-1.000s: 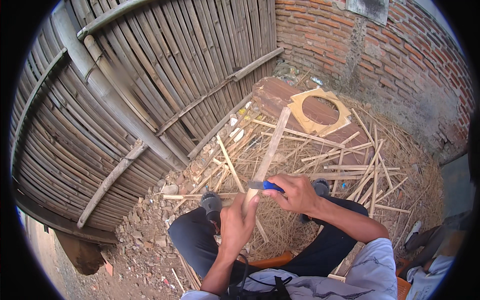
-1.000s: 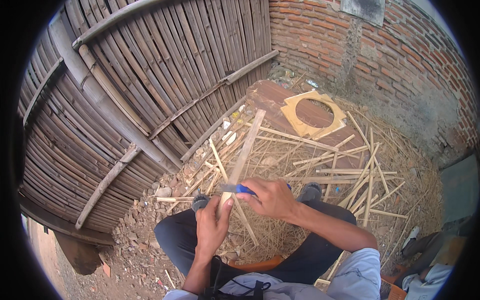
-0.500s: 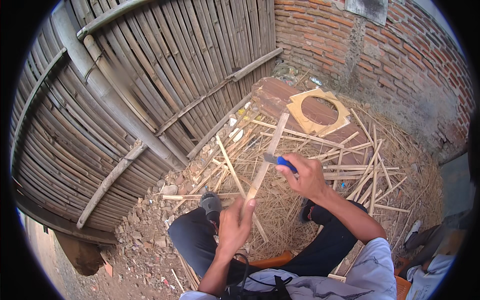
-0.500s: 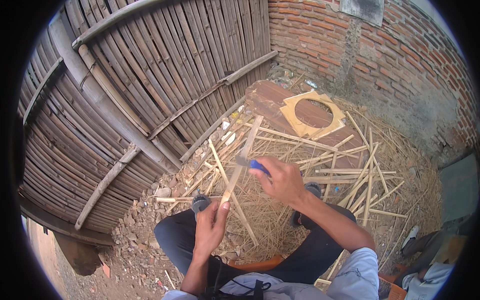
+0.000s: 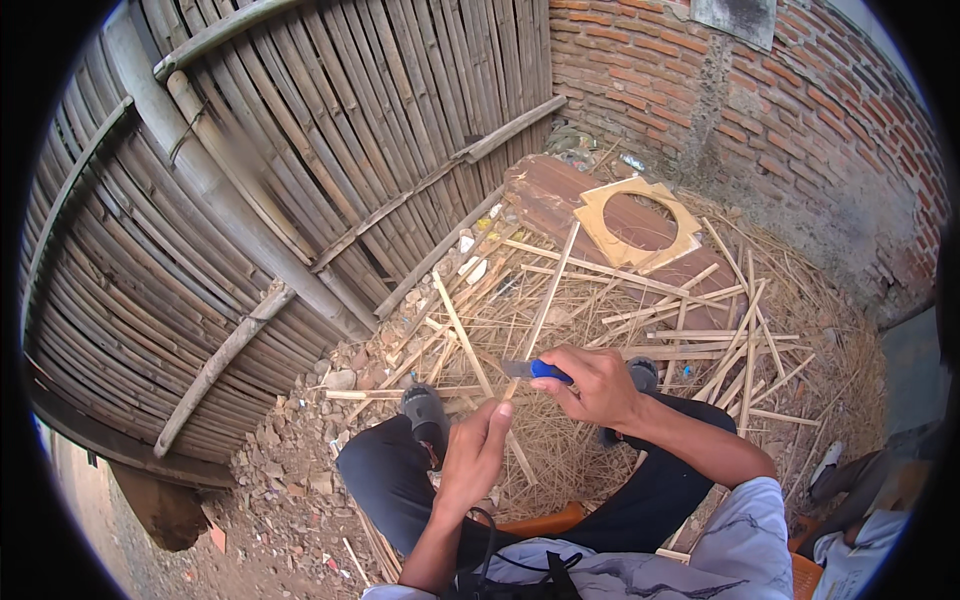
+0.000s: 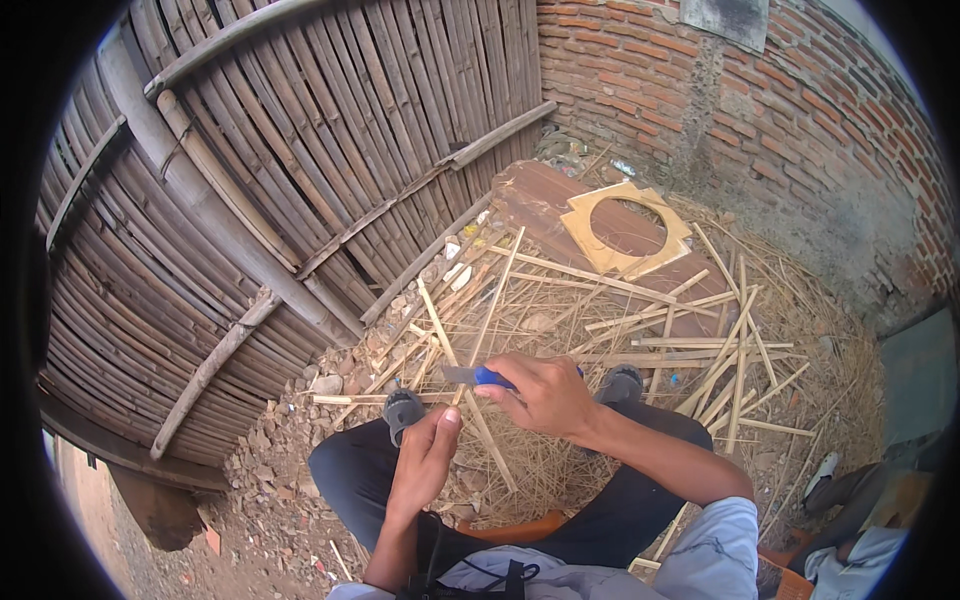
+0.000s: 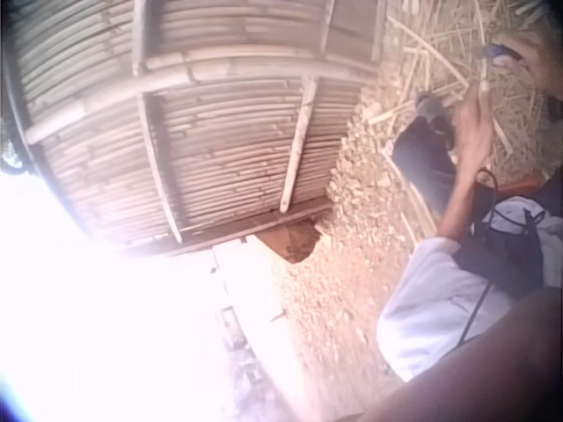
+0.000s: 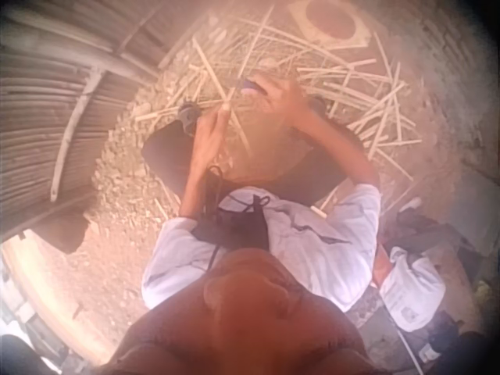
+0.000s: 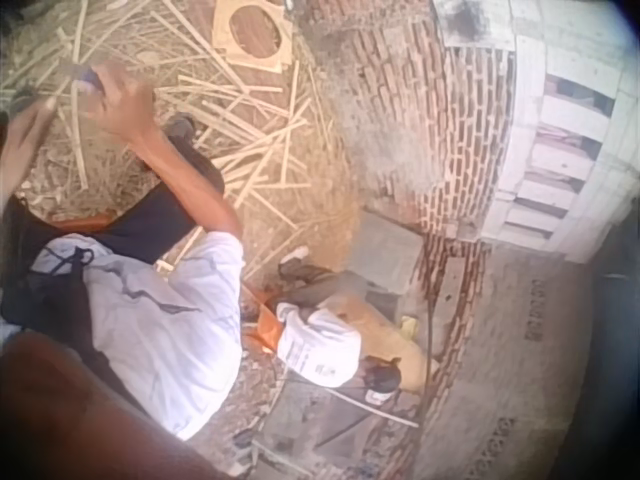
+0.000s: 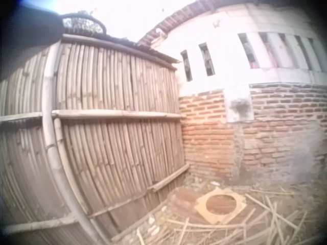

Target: The person sits on the ground and uses a blue utility knife to shave and smooth a long, thin strip of bamboo. They hold the bamboo with their left hand and scrape the blade along its length with their right hand, repeatedly adjusting the grip and angle to refine the surface.

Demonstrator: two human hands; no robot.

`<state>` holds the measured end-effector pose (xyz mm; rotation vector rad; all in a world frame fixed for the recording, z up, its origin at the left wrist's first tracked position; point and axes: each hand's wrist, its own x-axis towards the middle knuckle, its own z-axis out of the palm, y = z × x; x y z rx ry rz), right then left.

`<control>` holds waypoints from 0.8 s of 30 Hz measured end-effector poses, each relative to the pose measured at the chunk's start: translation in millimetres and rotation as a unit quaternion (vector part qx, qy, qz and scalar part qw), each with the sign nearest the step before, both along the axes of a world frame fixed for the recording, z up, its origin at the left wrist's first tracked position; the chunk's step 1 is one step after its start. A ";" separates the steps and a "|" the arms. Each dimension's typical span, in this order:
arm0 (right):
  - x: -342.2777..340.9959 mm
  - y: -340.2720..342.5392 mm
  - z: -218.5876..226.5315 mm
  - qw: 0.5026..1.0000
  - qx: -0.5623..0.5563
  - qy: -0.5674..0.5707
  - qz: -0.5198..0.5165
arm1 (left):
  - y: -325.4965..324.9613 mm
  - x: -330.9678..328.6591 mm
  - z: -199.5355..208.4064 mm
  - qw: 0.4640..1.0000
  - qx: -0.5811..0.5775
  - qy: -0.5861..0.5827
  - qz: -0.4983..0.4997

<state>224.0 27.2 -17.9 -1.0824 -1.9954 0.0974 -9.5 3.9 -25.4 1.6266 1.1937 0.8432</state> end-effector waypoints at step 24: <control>78.6 36.1 30.1 0.976 -0.026 0.095 -0.196 | -17.5 -42.5 -19.5 0.996 -0.044 0.061 -0.040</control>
